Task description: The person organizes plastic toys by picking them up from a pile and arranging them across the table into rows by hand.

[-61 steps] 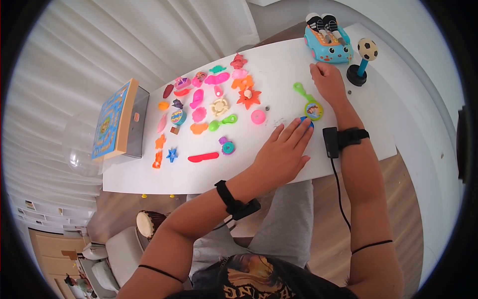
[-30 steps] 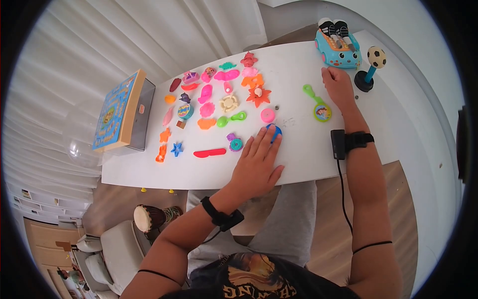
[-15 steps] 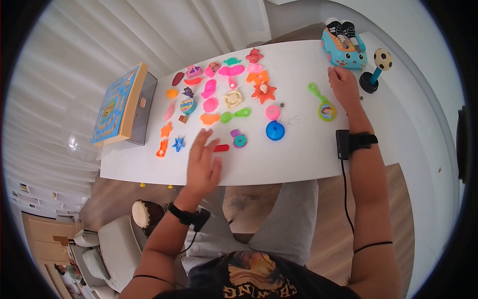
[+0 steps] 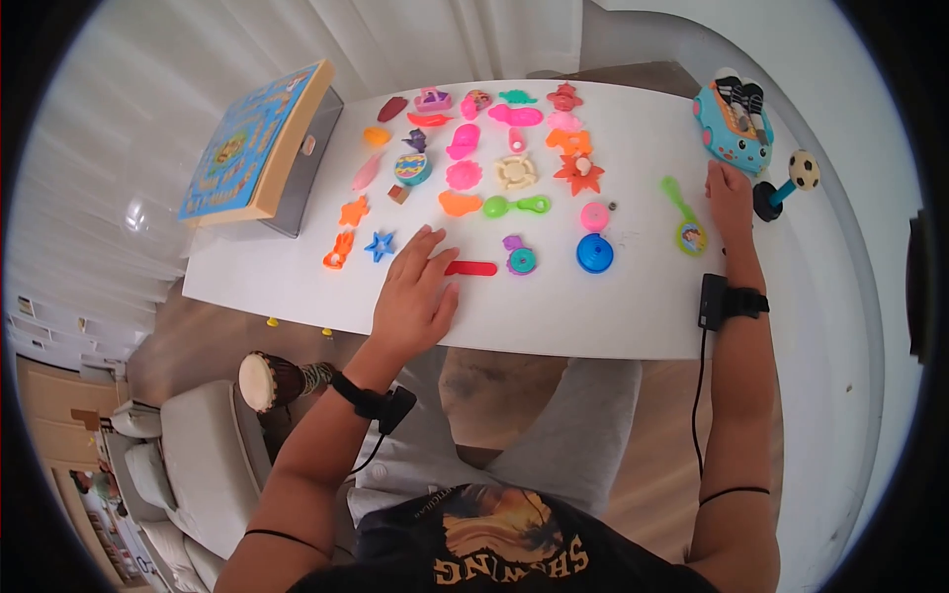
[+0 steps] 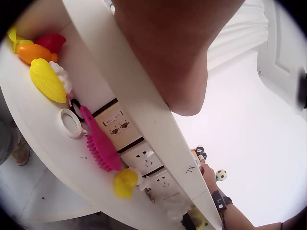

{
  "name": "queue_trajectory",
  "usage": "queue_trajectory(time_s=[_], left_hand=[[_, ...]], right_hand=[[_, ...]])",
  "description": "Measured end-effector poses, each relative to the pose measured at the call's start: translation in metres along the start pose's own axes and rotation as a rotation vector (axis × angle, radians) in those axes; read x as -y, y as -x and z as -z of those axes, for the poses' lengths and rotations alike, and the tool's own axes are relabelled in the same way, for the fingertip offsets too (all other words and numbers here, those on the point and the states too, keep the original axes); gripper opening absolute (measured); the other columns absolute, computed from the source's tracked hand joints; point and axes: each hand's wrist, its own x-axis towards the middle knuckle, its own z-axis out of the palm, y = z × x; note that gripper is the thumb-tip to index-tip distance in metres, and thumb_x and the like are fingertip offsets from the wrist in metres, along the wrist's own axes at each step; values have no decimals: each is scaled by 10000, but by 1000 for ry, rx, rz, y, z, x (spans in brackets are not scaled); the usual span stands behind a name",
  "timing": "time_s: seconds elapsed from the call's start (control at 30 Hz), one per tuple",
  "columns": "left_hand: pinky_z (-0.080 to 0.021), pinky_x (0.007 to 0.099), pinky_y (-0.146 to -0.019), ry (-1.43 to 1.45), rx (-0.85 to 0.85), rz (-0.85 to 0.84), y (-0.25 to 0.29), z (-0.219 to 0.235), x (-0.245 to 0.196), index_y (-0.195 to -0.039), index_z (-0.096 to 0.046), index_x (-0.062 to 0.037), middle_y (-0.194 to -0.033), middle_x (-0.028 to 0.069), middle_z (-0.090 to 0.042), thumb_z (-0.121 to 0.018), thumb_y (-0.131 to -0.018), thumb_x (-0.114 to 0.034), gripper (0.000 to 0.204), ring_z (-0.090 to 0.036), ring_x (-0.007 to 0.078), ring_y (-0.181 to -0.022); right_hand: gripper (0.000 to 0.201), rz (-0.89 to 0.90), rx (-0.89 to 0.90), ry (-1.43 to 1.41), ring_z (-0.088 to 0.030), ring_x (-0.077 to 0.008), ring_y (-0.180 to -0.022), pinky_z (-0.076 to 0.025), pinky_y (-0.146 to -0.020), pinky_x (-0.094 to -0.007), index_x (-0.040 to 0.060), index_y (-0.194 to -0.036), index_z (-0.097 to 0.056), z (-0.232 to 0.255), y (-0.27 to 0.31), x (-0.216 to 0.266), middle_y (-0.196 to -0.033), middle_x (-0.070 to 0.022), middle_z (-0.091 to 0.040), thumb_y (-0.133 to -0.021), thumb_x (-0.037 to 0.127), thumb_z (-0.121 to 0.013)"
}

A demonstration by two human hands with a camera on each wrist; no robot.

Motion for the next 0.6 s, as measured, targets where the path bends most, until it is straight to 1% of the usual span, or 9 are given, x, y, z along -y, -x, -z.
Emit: queue_trajectory(time_s=[0.03, 0.17, 0.23, 0.3, 0.4, 0.47, 0.6], left_hand=[[-389, 496, -1172, -2, 25, 8, 1, -1, 1, -1288, -623, -5, -1482, 219, -523, -633, -908, -108, 394, -447, 427, -1448], [-408, 485, -1156, 4, -23, 18, 1, -1, 1, -1267, -630, -8, -1469, 210, -536, -646, -908, -123, 378, -464, 414, -1436], [-414, 484, -1150, 15, -47, -4, 2, -1, 2, -1272, -629, -14, -1461, 210, -541, -647, -907, -128, 382, -472, 414, -1428], [-414, 484, -1150, 26, -54, 3, 3, -1, 3, -1275, -627, -16, -1456, 209, -541, -649, -906, -131, 387, -471, 413, -1428], [-414, 483, -1150, 30, -55, -1, 3, -2, 5, -1284, -622, -18, -1448, 206, -541, -650, -907, -140, 398, -467, 410, -1429], [-413, 483, -1150, 26, -55, -1, 4, -3, 6, -1290, -619, -18, -1444, 205, -541, -649, -909, -146, 404, -465, 409, -1431], [-409, 490, -1155, -5, -79, 6, 5, -3, 6, -1310, -612, -19, -1450, 206, -530, -645, -919, -164, 419, -445, 416, -1443]], right_hand=[[401, 8, -2, 32, -504, -71, -590, -394, -565, -274, 33, -749, -582, 1, -1, -2, -636, 8, -549, -1044, 303, -601], [407, 11, -9, 47, -494, -65, -596, -388, -571, -267, 47, -729, -573, 5, 0, 0, -629, 15, -537, -1053, 293, -591], [415, 16, -10, 63, -490, -66, -596, -387, -576, -267, 46, -719, -568, 7, -2, -4, -628, 16, -534, -1053, 293, -590], [424, 20, -14, 78, -486, -67, -597, -386, -580, -267, 45, -709, -564, 7, -3, -7, -626, 17, -532, -1053, 294, -589], [438, 12, -35, 40, -481, -67, -604, -382, -588, -268, 43, -696, -554, 8, -3, -11, -625, 15, -523, -1054, 294, -585], [439, 43, -51, -17, -477, -68, -612, -376, -592, -268, 45, -694, -552, 8, -6, -19, -626, 18, -514, -1056, 294, -579], [440, 18, -59, 24, -473, -71, -621, -372, -600, -265, 53, -691, -553, 12, -6, -17, -632, 20, -513, -1060, 293, -571]])
